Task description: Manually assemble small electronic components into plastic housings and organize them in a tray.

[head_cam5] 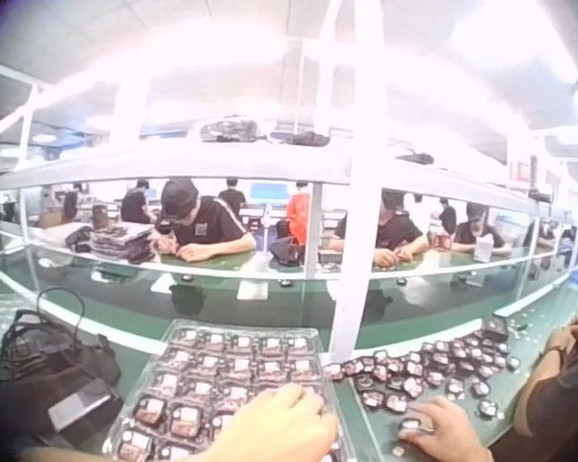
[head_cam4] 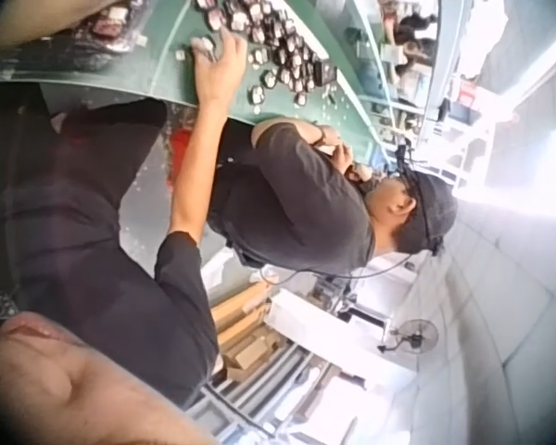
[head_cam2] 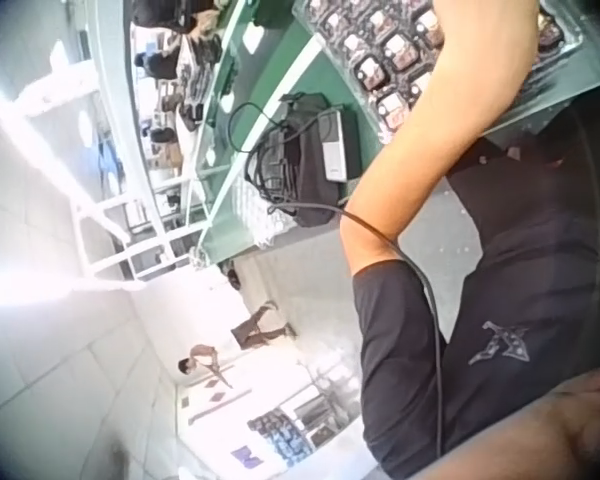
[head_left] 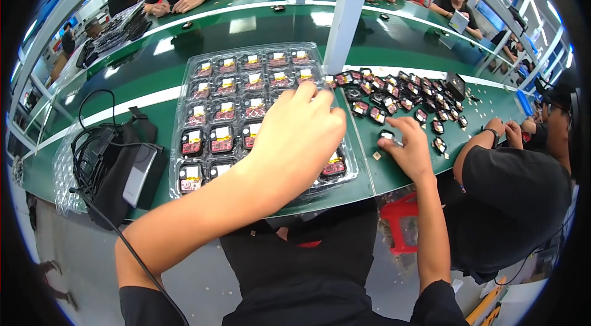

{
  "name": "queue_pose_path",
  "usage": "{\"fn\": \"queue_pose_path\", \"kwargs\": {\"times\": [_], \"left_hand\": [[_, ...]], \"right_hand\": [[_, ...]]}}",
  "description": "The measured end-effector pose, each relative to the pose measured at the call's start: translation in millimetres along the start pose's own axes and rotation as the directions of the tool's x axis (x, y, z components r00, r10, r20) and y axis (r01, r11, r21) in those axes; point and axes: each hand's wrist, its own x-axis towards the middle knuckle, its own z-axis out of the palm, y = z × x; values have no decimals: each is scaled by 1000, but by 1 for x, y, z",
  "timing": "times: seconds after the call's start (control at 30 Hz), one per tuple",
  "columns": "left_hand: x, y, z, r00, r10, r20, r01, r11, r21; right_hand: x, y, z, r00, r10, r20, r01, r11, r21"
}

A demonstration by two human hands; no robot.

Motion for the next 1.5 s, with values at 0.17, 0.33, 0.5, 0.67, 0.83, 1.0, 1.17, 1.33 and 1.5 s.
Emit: {"fn": "queue_pose_path", "kwargs": {"times": [0.17, 0.33, 0.5, 0.67, 0.83, 1.0, 1.17, 1.33, 1.5], "left_hand": [[-8, 0, 0, 994, -46, 102, 59, 990, -129], [-3, -1, 3, 994, -36, 103, 50, 990, -134], [-3, -3, 4, 992, -50, 113, 65, 989, -136], [-4, -4, 5, 997, -47, 69, 57, 986, -154], [-6, 1, -2, 997, -65, 29, 70, 982, -177], [-14, 38, -15, 959, -77, -272, -6, 956, -292], [-62, 97, -29, 919, 129, -373, -337, 747, -574], [-105, 157, -9, 975, 118, -186, -220, 510, -832], [-162, 189, 22, 989, -70, 134, 151, 410, -899]], "right_hand": [[58, 58, 2, 883, -119, -454, 68, 989, -127], [100, 145, 6, 902, 26, -430, -240, 858, -453], [105, 141, 2, 975, 130, -178, -165, 967, -196], [82, 109, 24, 963, -69, -261, 47, 995, -88], [57, 58, 35, 969, -97, -229, 82, 994, -74], [36, 29, 48, 974, -52, -221, 40, 998, -56], [25, 4, 58, 979, -54, -196, 50, 998, -24], [18, -13, 56, 964, -98, -246, 142, 975, 171], [-13, -37, 17, 910, -31, -413, 128, 969, 209]]}}
